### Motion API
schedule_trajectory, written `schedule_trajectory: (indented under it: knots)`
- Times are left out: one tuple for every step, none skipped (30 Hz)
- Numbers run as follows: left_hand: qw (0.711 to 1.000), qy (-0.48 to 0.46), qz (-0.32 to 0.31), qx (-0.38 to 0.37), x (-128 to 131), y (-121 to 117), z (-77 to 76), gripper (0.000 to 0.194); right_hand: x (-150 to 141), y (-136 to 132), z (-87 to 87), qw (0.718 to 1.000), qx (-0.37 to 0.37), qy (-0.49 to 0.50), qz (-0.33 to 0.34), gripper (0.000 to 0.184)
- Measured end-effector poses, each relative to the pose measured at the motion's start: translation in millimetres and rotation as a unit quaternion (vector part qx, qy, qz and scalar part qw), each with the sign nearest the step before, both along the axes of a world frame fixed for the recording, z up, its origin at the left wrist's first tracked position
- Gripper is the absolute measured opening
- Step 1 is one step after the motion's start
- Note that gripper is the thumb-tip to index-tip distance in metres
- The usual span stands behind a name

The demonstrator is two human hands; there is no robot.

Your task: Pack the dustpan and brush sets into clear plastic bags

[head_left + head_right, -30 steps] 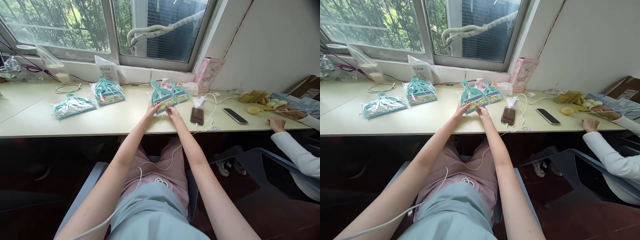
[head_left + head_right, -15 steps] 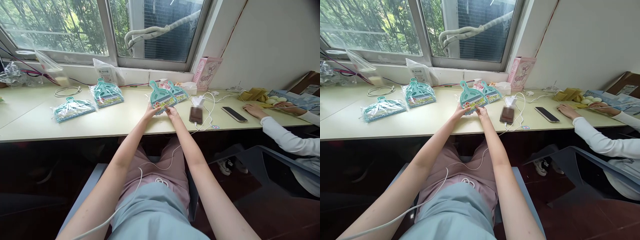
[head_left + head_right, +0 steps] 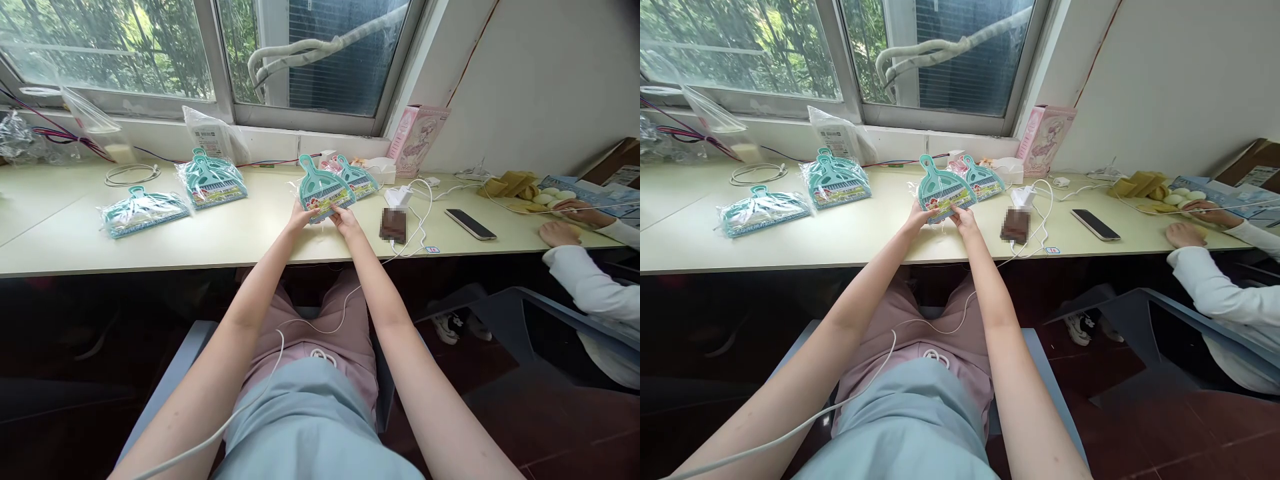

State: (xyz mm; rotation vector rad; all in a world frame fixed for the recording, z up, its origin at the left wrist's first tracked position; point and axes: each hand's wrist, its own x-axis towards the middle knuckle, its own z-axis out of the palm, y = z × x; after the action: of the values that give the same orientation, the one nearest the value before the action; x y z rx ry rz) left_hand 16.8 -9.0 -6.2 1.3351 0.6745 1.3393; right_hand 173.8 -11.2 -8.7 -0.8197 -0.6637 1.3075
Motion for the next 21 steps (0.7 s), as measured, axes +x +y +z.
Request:
schedule_trajectory:
  knots:
    - [1.0,-0.001,0.004,0.0,0.2,0.3,-0.5,0.077,0.0,0.0,0.0,1.0,0.0,0.001,0.001,0.019]
    - [1.0,-0.002,0.008,-0.001,0.4,0.6,-1.0,0.077,-0.1,0.0,-0.1,1.0,0.0,0.003,0.002,0.018]
    - [1.0,-0.003,0.011,-0.001,0.6,0.9,-1.5,0.077,-0.2,0.0,-0.1,1.0,0.001,0.005,0.002,0.018]
    - [1.0,-0.003,0.015,-0.002,0.8,1.2,-1.8,0.077,-0.3,0.0,-0.2,1.0,0.003,0.006,0.002,0.019]
    - [1.0,-0.003,0.019,-0.003,1.0,1.3,-1.9,0.077,-0.6,0.0,-0.3,1.0,0.006,0.006,0.002,0.019]
    - [1.0,-0.002,0.025,-0.004,1.2,1.2,-1.9,0.078,-0.9,0.0,-0.4,1.0,0.01,0.005,0.002,0.021]
    - [1.0,-0.001,0.03,-0.006,1.4,1.0,-1.6,0.078,-1.3,-0.2,-0.6,1.0,0.013,0.002,0.001,0.022]
    - [0.999,0.0,0.034,-0.008,1.5,0.5,-1.1,0.078,-1.7,-0.3,-0.7,1.0,0.016,-0.001,0.002,0.024]
    - [0.999,0.0,0.036,-0.011,1.6,-0.2,-0.4,0.078,-2.3,-0.6,-0.8,1.0,0.018,-0.005,0.002,0.026]
    - [0.999,0.0,0.036,-0.014,1.6,-1.0,0.2,0.078,-2.8,-0.8,-0.9,1.0,0.019,-0.009,0.002,0.028]
    - [0.999,-0.001,0.033,-0.016,1.5,-1.9,0.9,0.078,-3.4,-1.1,-0.9,1.0,0.02,-0.012,0.001,0.029]
    - [0.999,-0.003,0.03,-0.016,1.4,-2.8,1.6,0.076,-3.9,-1.4,-0.9,1.0,0.02,-0.014,-0.001,0.03]
    - [1.0,-0.003,0.027,-0.016,1.4,-3.7,2.2,0.075,-4.4,-1.6,-0.8,1.0,0.02,-0.015,-0.002,0.03]
    - [1.0,-0.004,0.026,-0.015,1.3,-4.5,2.6,0.074,-4.8,-1.8,-0.7,1.0,0.02,-0.015,-0.004,0.03]
    - [1.0,-0.004,0.026,-0.015,1.3,-5.0,3.0,0.072,-5.2,-2.0,-0.6,1.0,0.019,-0.014,-0.006,0.03]
    - [1.0,-0.004,0.027,-0.014,1.3,-5.4,3.2,0.071,-5.5,-2.2,-0.4,1.0,0.018,-0.013,-0.008,0.03]
    - [0.999,-0.004,0.028,-0.015,1.4,-5.5,3.4,0.071,-5.8,-2.3,-0.2,1.0,0.017,-0.012,-0.009,0.03]
    - [0.999,-0.005,0.029,-0.015,1.5,-5.3,3.4,0.071,-6.1,-2.3,0.0,1.0,0.016,-0.011,-0.012,0.03]
    - [0.999,-0.005,0.029,-0.016,1.5,-4.8,3.2,0.071,-6.3,-2.4,0.1,1.0,0.015,-0.012,-0.014,0.031]
    - [0.999,-0.004,0.028,-0.015,1.6,-4.1,2.9,0.072,-6.5,-2.4,0.2,1.0,0.014,-0.013,-0.017,0.031]
    - [1.0,-0.003,0.027,-0.015,1.6,-3.2,2.5,0.072,-6.6,-2.4,0.2,1.0,0.015,-0.014,-0.017,0.03]
